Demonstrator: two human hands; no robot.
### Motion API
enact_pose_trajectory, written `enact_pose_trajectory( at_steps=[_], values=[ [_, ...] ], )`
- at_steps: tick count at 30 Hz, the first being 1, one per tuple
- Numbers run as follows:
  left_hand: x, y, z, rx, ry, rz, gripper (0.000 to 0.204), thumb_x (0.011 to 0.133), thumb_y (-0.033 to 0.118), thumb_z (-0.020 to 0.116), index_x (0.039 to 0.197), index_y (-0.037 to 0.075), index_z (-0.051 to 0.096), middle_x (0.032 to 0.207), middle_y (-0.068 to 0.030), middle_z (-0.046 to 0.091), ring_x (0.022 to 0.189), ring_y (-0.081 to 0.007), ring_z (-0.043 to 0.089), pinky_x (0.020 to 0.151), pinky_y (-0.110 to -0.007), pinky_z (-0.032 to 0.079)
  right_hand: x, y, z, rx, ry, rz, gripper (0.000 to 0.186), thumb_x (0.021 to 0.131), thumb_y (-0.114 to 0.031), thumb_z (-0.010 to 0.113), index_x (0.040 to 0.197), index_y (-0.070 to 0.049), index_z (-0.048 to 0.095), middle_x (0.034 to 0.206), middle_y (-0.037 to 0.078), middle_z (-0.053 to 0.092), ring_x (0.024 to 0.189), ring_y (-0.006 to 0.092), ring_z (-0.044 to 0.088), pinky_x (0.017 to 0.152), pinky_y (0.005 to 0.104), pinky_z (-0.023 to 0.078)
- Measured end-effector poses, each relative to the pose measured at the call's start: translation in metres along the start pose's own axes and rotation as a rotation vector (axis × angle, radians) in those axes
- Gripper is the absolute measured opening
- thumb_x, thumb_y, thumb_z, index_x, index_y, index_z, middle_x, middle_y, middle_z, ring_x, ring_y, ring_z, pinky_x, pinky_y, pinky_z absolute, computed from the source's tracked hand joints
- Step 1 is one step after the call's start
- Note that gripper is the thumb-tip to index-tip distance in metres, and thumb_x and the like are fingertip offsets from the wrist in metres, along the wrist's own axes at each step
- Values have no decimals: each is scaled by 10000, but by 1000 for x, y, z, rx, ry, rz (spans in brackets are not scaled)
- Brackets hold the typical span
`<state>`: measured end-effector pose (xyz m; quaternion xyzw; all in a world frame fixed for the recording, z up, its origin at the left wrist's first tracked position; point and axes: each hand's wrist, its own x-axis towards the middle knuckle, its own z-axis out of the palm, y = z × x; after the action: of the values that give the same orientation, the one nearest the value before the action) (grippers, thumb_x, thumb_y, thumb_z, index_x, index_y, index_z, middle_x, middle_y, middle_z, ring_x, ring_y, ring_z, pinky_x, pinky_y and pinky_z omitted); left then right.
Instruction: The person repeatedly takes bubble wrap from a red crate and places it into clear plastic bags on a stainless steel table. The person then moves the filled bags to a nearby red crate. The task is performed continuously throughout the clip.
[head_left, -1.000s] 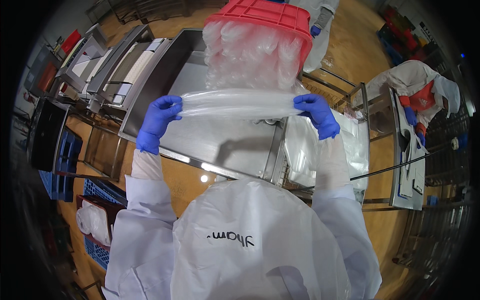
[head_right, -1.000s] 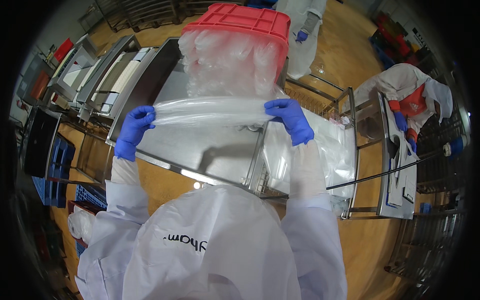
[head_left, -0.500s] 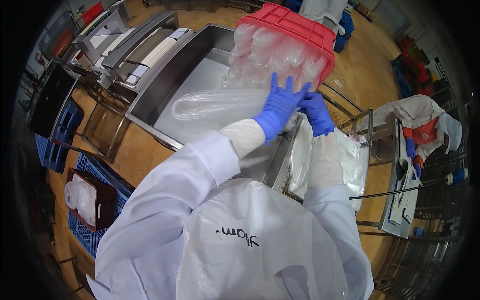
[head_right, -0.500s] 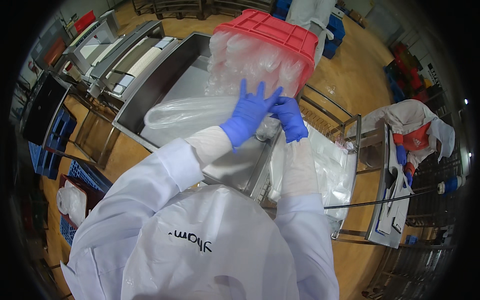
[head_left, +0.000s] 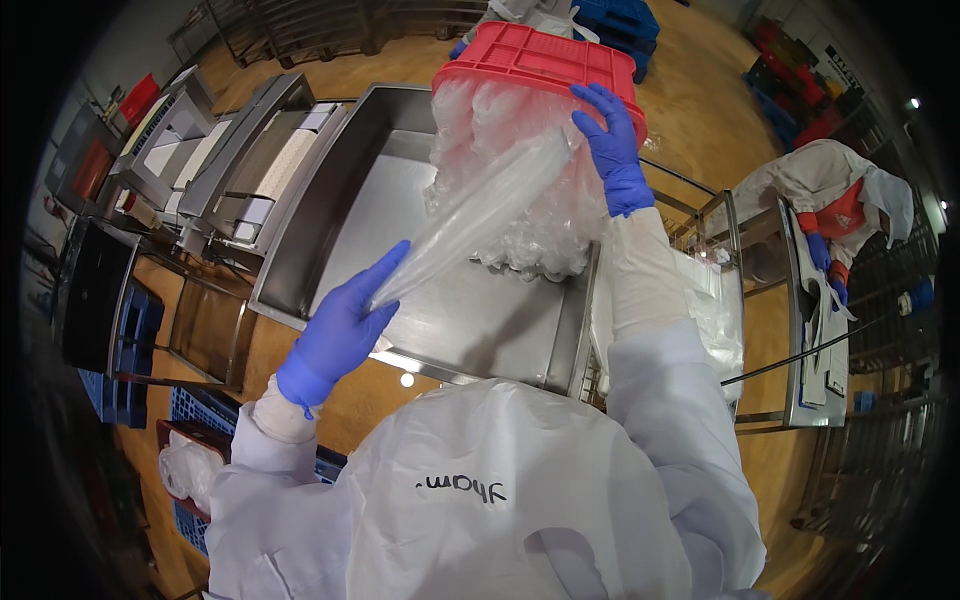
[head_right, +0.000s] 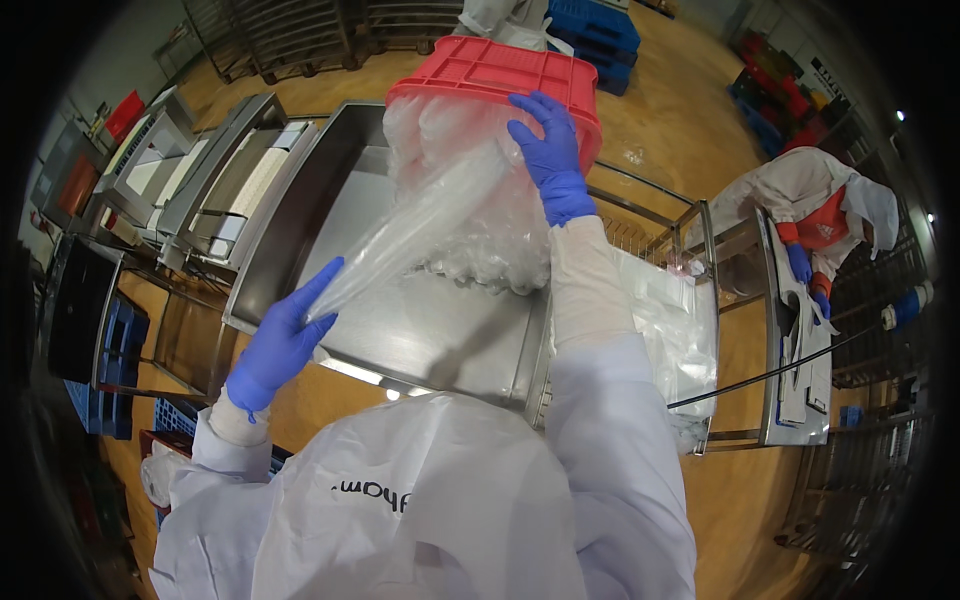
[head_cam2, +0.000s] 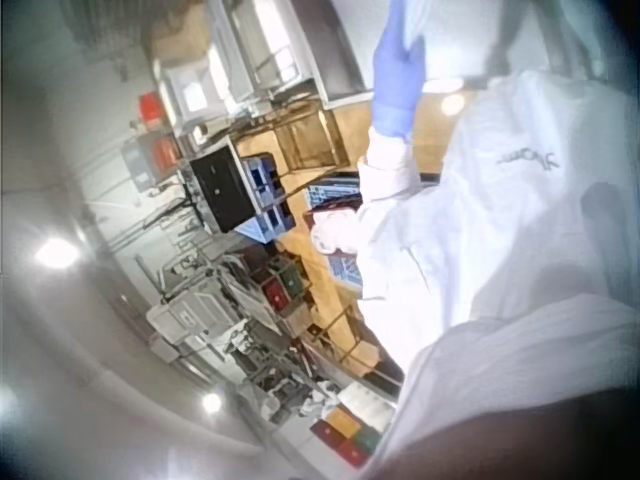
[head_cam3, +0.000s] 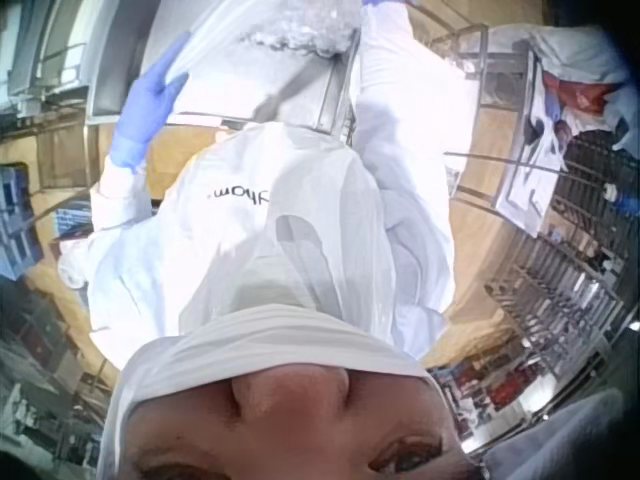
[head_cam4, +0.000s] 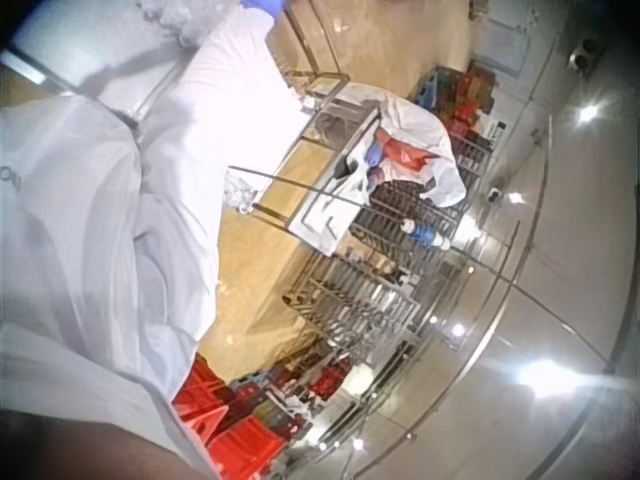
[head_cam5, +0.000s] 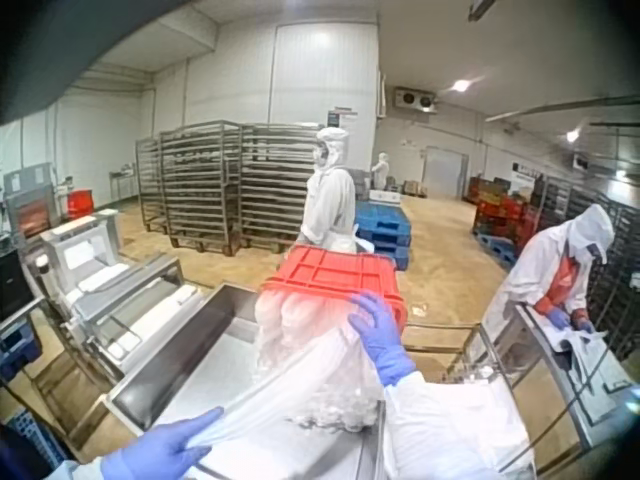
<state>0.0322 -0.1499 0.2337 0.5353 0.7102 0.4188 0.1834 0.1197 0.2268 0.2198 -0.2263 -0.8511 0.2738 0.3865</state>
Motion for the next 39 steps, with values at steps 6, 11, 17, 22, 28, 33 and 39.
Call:
enact_pose_trajectory(
  at_steps=[6,11,17,22,28,33,39],
  values=[
    [55,-38,12,304,188,30,583,784,-11,479,1334,144,358,974,-150,606,635,-144,552,656,-273,457,-33,14,51,-613,-250,242,528,685,-430,548,1201,-323,511,1427,39,219,1317,409,-22,933,710,10],
    [159,-79,63,41,95,-252,626,740,98,504,1335,95,310,966,-264,568,865,-367,572,773,-420,453,-59,29,65,-580,-258,218,579,674,-397,565,1239,-305,472,1413,69,240,1311,416,7,935,706,25],
    [336,-118,121,87,232,-192,514,712,200,525,1125,-98,455,951,-262,586,710,-323,633,541,-378,505,-78,-2,81,-589,2,62,607,666,-345,593,1251,-256,459,1400,89,256,1313,396,61,954,679,38],
    [387,-121,119,-242,266,-290,739,692,431,643,1113,-142,438,1107,-299,512,1014,-357,536,836,-385,438,-179,4,78,-462,5,70,502,716,-232,546,1213,-191,485,1351,74,343,1301,349,172,1017,580,89],
    [252,-26,129,422,560,277,567,785,374,600,1193,5,465,1226,-223,457,1135,-377,429,941,-440,353,-282,107,-15,-934,58,577,636,735,-273,586,1323,-212,351,1376,24,309,1294,274,184,1014,506,140],
    [164,-10,151,138,241,504,442,764,181,652,1164,45,521,1200,-163,500,1136,-331,441,958,-379,340,-301,166,-69,-786,-11,744,378,685,-316,678,1020,-157,606,1027,41,566,994,278,488,833,466,364],
    [96,-73,278,-865,-325,-456,754,768,169,669,1363,51,222,1311,-118,365,1177,-191,385,959,-315,334,-238,87,-46,199,154,793,337,782,-265,652,931,35,619,779,55,620,699,114,557,638,246,457]
  ],
)
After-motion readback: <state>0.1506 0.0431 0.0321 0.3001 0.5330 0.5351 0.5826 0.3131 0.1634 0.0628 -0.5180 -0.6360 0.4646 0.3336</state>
